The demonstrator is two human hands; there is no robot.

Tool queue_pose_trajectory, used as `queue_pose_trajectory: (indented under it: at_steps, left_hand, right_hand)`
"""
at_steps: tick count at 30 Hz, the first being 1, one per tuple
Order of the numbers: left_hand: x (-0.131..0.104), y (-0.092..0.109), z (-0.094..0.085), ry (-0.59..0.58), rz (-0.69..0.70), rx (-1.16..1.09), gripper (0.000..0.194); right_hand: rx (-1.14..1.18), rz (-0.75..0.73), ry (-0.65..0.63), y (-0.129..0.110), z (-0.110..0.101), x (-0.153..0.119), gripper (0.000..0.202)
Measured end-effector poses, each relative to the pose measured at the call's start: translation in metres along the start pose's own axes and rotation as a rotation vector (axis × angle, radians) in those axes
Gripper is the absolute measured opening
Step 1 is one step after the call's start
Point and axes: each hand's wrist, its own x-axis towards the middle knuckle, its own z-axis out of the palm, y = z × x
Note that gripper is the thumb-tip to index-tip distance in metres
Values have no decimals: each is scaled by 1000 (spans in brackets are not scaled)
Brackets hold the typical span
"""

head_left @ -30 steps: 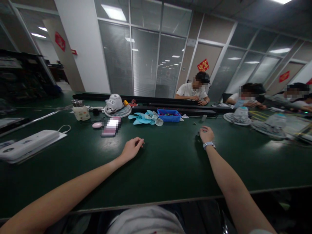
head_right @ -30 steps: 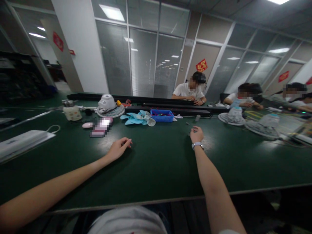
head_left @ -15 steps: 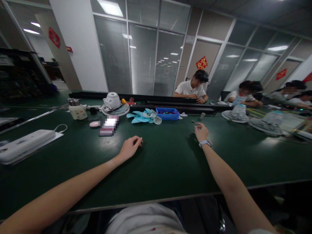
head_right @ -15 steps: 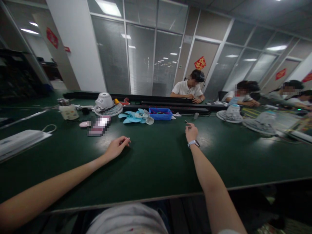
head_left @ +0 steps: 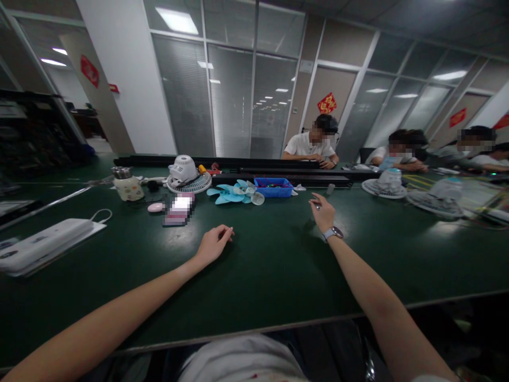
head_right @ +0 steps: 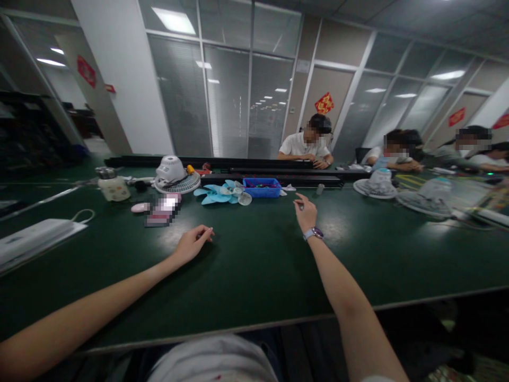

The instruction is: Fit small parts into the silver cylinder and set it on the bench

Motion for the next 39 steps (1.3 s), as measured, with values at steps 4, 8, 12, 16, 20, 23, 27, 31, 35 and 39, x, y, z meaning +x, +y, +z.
queue_pose_trajectory:
  at_steps: [4,8,12,16,20,23,27,31,35,39]
  left_hand:
    - [0,-1,1,0,10,3,42]
    - [0,-1,2,8,6,18,43]
    - [0,0,1,6,18,13,42]
    - [0,-2,1,4,22,4,42]
    - [0,-2,1,-3,30,-2,42]
    - [0,-3,1,-2,32,2,42]
    - [0,-4,1,-4,30,11,42]
    - [0,-4,2,-1,27,8,43]
    - [-1,-2,2,-1,29,12,43]
    - [-1,-1,1,-6,40,13,43]
  right_hand:
    - [72,114,73,10,-7,0,38]
    - [137,179,72,16,-10,-3,36]
    - [183,201,76,13,-13,-3,39]
    - [170,209,62,9,-17,-2,38]
    - [126,240,39,5,-20,-1,32]
    - [44,242,47,2,-22,-2,30]
    - [-50,275,26,1,-24,-3,27]
    - [-116,221,-24,1,-18,-7,36]
    - [-307,222,-196,-3,-13,-13,52]
    - [-371,387,-287,3,-23,-13,46]
